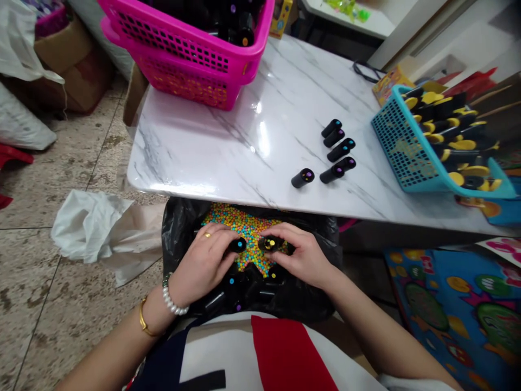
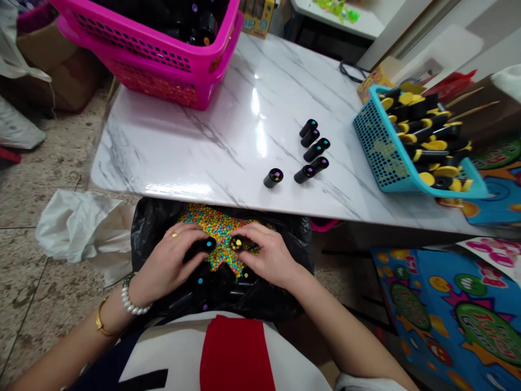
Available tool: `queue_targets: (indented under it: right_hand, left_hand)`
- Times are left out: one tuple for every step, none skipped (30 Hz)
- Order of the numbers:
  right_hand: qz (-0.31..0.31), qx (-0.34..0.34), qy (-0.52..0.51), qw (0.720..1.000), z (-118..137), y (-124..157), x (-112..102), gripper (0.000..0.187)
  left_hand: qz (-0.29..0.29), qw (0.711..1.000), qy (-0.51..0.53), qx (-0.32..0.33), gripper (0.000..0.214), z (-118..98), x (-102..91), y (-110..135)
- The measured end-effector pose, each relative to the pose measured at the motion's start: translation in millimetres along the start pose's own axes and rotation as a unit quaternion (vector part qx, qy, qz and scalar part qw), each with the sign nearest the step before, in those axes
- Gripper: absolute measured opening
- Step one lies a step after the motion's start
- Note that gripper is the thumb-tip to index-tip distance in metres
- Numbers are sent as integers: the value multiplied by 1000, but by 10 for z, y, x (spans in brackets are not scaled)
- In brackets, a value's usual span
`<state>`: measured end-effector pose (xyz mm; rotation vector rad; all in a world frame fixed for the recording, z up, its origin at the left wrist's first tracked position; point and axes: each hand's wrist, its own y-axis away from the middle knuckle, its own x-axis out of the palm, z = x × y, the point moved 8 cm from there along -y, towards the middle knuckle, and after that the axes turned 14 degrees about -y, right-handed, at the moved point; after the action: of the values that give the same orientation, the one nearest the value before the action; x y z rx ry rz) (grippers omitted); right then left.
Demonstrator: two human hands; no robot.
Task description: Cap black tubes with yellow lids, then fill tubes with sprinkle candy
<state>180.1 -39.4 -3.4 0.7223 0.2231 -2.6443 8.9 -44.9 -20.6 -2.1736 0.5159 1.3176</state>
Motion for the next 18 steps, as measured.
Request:
queue_targets:
  right_hand:
    - [-10, -11, 28, 999, 9, 10, -31, 35]
    - [-17, -21, 67, 997, 11, 15, -47, 34]
    - [-17, -27, 115, 993, 0, 12, -42, 33]
    - [-9, -29, 169, 985, -28, 1, -10, 33]
    - [11, -26, 223, 975, -68, -16, 50, 32]
    - [38, -22, 269, 962, -113, -33, 131, 31]
    - [69, -20, 303, 950, -154, -48, 224, 29]
    - [100, -22, 322, 941, -182, -56, 320, 28]
    - [127, -26, 326, 937, -194, -58, 406, 26]
    - [146, -31, 314, 938, -191, -55, 469, 25]
    - [154, -32, 288, 945, -176, -50, 497, 26]
    - [149, -30, 248, 957, -152, -45, 483, 26]
    - [136, -23, 197, 971, -125, -40, 434, 29]
    - [119, -14, 139, 983, -100, -32, 360, 31]
    - [103, -4, 80, 991, -77, -20, 276, 34]
    - [89, 5, 28, 996, -55, -4, 192, 35]
    - [78, 12, -14, 997, -33, 13, 115, 34]
    - [68, 18, -42, 997, -14, 32, 48, 33]
  left_hand:
    - [-4, 1000, 7, -5, 26, -12, 2, -15]
    - [-7, 1000, 7, -10, 30, -19, 8, -27]
    - [-7, 1000, 1, -17, 35, -20, 18, -35]
    - [-7, 1000, -10, -23, 39, -14, 30, -41]
    - [-7, 999, -22, -28, 42, -6, 44, -43]
    - [-6, 999, -32, -29, 42, 1, 61, -43]
    - [-5, 999, -40, -28, 40, 7, 78, -41]
    - [-4, 999, -44, -27, 36, 13, 93, -37]
    - [-5, 999, -44, -26, 32, 20, 104, -32]
    - [-6, 999, -41, -27, 30, 28, 111, -27]
    - [-9, 999, -37, -29, 29, 38, 111, -21]
    - [-14, 999, -30, -33, 29, 49, 104, -16]
    - [-19, 999, -23, -36, 29, 59, 93, -12]
    - [-23, 999, -16, -37, 29, 66, 81, -11]
    - [-24, 999, -8, -36, 29, 69, 72, -12]
    - [-22, 999, -1, -32, 28, 68, 66, -16]
    - [-19, 999, 5, -27, 28, 63, 65, -23]
    - [-16, 1000, 9, -20, 29, 56, 65, -31]
